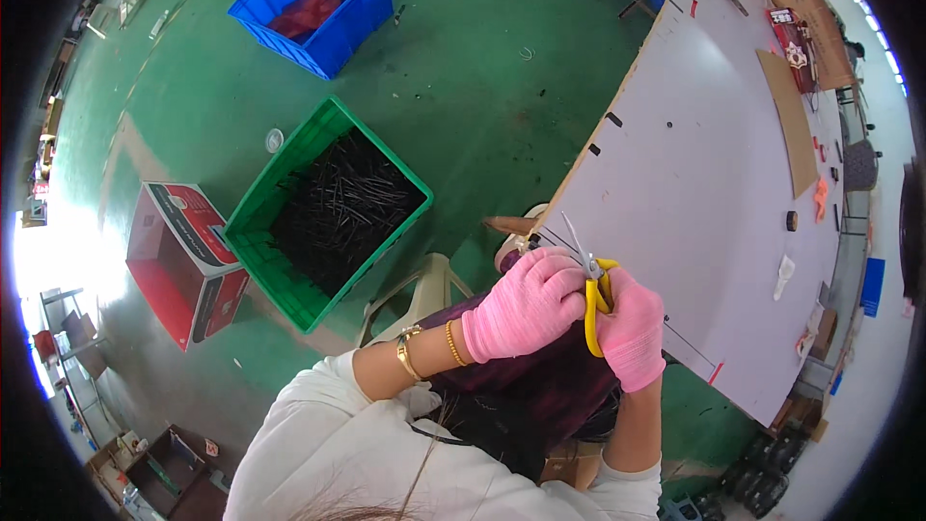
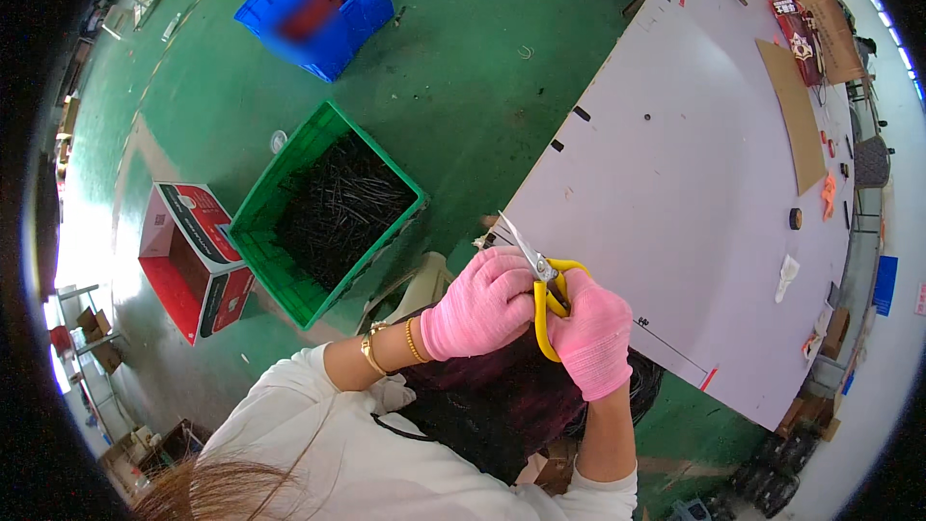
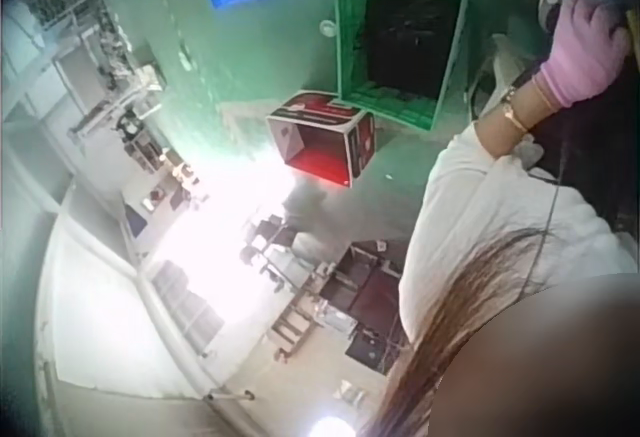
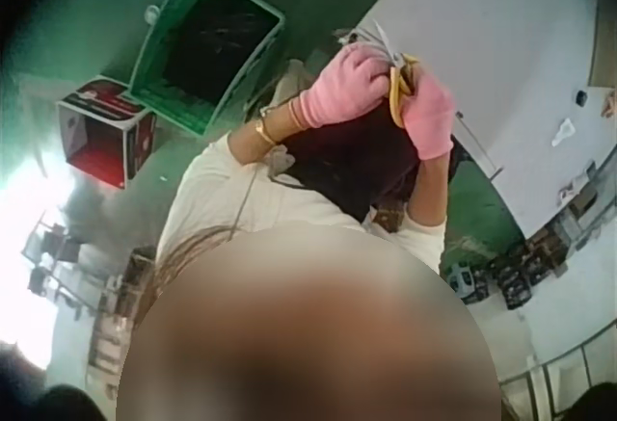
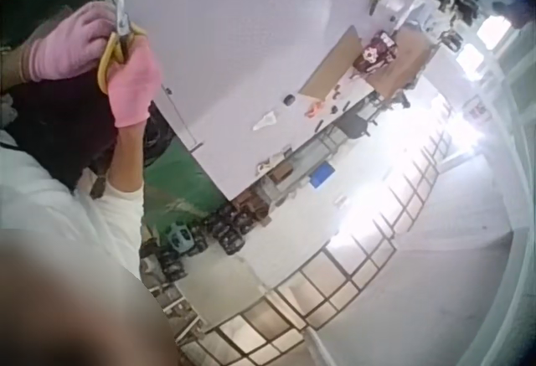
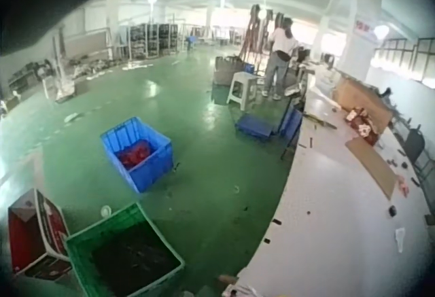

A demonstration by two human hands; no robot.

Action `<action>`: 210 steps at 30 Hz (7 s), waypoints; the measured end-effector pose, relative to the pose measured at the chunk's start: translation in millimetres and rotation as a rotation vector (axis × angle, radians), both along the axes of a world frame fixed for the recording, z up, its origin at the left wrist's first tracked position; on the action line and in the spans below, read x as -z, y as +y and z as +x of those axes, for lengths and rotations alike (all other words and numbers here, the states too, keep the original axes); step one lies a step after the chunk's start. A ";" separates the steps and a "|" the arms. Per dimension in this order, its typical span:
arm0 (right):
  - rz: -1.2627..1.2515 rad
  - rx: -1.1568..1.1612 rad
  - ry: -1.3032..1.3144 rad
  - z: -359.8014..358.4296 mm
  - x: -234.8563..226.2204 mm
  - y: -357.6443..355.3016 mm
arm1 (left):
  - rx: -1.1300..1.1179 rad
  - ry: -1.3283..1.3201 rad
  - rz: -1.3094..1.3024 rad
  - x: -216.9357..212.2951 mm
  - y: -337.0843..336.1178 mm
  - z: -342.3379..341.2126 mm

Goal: Cutting black electrical wires to specific lengths using scissors on a measuring table.

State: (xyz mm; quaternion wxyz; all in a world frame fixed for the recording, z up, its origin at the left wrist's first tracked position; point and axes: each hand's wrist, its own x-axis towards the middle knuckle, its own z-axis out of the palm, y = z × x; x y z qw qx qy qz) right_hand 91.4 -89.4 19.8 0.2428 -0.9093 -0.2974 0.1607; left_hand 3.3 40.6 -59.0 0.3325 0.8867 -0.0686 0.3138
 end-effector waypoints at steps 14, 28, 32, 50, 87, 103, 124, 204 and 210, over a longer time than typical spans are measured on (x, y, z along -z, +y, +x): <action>0.088 0.057 -0.041 -3.8 6.9 -15.0 | 0.074 0.010 -0.174 5.7 1.3 7.0; 0.005 0.256 0.102 11.4 -4.0 -86.6 | -0.062 0.056 0.037 1.8 -2.7 10.9; -0.088 0.222 0.003 13.5 -6.5 -82.2 | -0.086 0.055 0.013 -2.2 -5.4 12.4; -0.422 0.121 0.028 29.5 -8.0 -71.8 | -0.045 0.209 0.121 -26.5 -23.3 23.3; 0.617 0.578 0.132 -56.3 32.9 -114.5 | -0.002 0.301 0.202 -30.8 -28.0 36.9; 0.674 0.545 0.844 -149.5 75.4 -75.8 | 0.015 0.272 0.149 -42.9 -30.4 15.6; 0.515 0.663 0.871 -146.0 67.2 -71.1 | 0.034 0.275 0.138 -46.0 -31.6 11.4; -0.001 -0.055 0.032 6.8 0.0 -10.4 | 0.074 -0.062 0.010 3.5 1.6 5.0; -0.013 -0.071 0.015 7.2 -0.4 -9.9 | 0.083 -0.065 -0.008 4.1 1.5 4.4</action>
